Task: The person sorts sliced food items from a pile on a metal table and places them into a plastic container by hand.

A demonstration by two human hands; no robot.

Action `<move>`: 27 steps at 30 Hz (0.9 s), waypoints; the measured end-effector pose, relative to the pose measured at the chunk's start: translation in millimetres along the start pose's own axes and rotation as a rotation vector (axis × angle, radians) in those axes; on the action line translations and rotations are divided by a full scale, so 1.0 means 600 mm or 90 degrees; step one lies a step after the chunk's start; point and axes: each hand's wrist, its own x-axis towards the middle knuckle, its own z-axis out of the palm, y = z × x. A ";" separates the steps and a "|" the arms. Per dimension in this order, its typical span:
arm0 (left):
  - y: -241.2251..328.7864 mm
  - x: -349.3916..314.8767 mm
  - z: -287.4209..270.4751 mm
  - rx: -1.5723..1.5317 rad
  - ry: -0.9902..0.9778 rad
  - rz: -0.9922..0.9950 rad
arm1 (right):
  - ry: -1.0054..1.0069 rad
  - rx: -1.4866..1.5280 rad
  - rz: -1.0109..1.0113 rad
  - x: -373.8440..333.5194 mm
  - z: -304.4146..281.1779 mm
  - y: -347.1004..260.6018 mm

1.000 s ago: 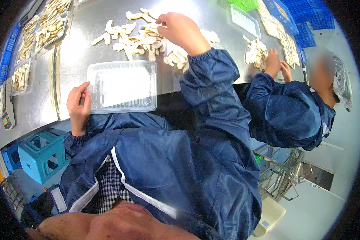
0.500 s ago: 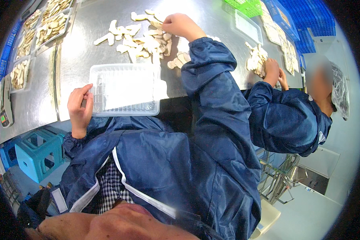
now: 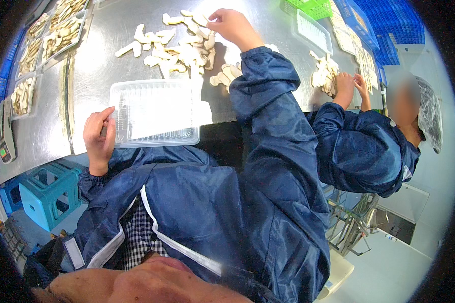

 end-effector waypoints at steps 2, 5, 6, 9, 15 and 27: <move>0.000 -0.001 -0.002 0.003 0.001 -0.001 | 0.020 -0.010 -0.026 -0.003 0.007 -0.032; 0.002 0.000 -0.001 -0.001 0.001 -0.002 | 0.002 0.023 -0.053 0.005 0.027 -0.068; 0.001 0.000 -0.002 0.001 0.000 -0.002 | -0.005 0.015 -0.109 0.014 0.040 -0.078; 0.001 -0.001 -0.001 0.004 0.016 -0.001 | -0.022 -0.003 -0.160 0.027 0.074 -0.108; -0.002 -0.002 0.001 -0.022 0.024 0.009 | -0.081 -0.135 -0.131 0.029 0.074 -0.114; -0.006 -0.004 0.000 -0.007 0.015 0.000 | -0.021 -0.157 -0.192 0.025 0.111 -0.173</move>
